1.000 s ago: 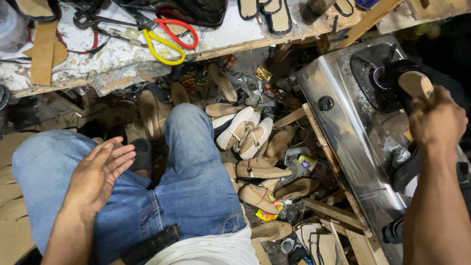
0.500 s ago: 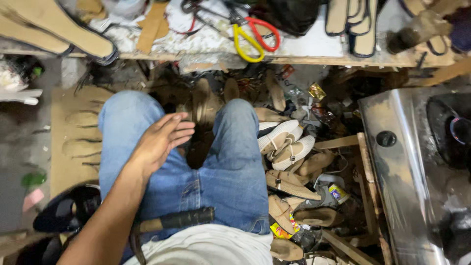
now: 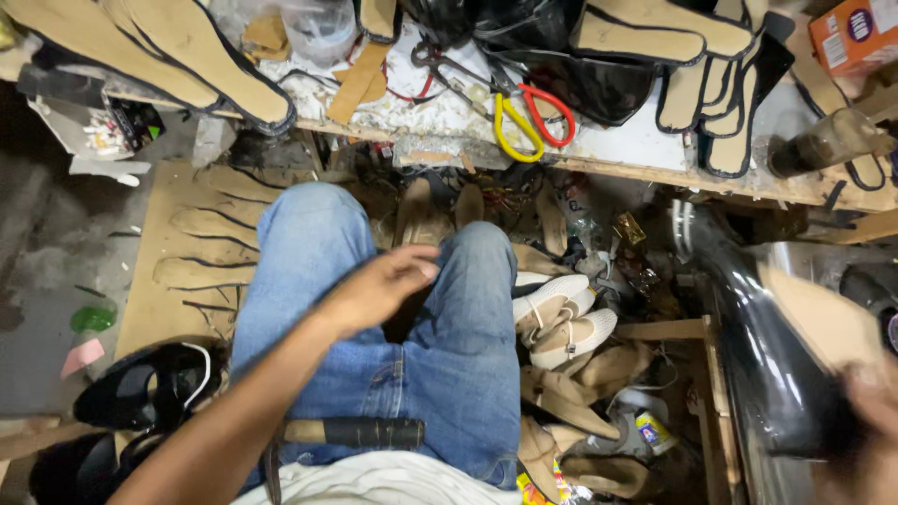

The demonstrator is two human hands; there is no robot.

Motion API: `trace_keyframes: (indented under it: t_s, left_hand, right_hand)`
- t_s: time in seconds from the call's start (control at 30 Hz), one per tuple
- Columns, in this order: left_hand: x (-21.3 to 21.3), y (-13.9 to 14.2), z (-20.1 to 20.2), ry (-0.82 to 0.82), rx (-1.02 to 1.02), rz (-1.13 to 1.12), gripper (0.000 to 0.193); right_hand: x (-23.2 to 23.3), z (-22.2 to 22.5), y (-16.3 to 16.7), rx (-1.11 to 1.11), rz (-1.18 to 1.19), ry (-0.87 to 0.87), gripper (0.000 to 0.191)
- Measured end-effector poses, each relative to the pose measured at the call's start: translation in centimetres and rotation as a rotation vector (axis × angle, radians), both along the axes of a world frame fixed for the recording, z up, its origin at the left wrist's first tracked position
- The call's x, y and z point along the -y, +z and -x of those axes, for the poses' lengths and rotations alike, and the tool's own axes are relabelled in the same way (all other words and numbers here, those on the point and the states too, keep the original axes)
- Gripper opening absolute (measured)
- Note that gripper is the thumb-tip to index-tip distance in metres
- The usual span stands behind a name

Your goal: The person trims a shoe sole with scissors, then inserts it into a black shoe. Using a hammer and a curved metal tool, they repeatedly tap and press the sole into place along the edges. The person continues to adjust and secure the sole with the tool and hammer.

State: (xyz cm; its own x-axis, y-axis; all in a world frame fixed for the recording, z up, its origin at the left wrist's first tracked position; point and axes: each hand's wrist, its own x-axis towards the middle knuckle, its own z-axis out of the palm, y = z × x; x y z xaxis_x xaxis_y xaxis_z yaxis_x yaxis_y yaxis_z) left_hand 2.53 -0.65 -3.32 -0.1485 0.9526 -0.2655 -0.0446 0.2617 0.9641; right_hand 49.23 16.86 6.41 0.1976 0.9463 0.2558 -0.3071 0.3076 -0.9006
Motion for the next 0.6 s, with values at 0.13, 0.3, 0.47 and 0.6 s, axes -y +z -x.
trace_keyframes:
  t_s: [0.13, 0.3, 0.47, 0.6]
  left_hand:
    - [0.5, 3.9, -2.8, -0.065, -0.085, -0.314, 0.073]
    - [3.3, 9.1, -0.1, 0.483, 0.148, -0.249, 0.077]
    - [8.4, 11.6, 7.1, 0.411, -0.235, -0.204, 0.072]
    - [8.9, 11.1, 9.8, 0.221, -0.602, -0.093, 0.072]
  right_hand:
    - [5.7, 13.3, -4.9, -0.174, 0.347, 0.558, 0.036]
    - [12.0, 28.2, -8.0, 0.138, 0.665, 1.152, 0.037]
    - [3.9, 36.1, -4.2, 0.749, -0.461, 0.812, 0.024]
    - [-4.9, 43.4, -3.2, 1.152, -0.735, 0.345, 0.024]
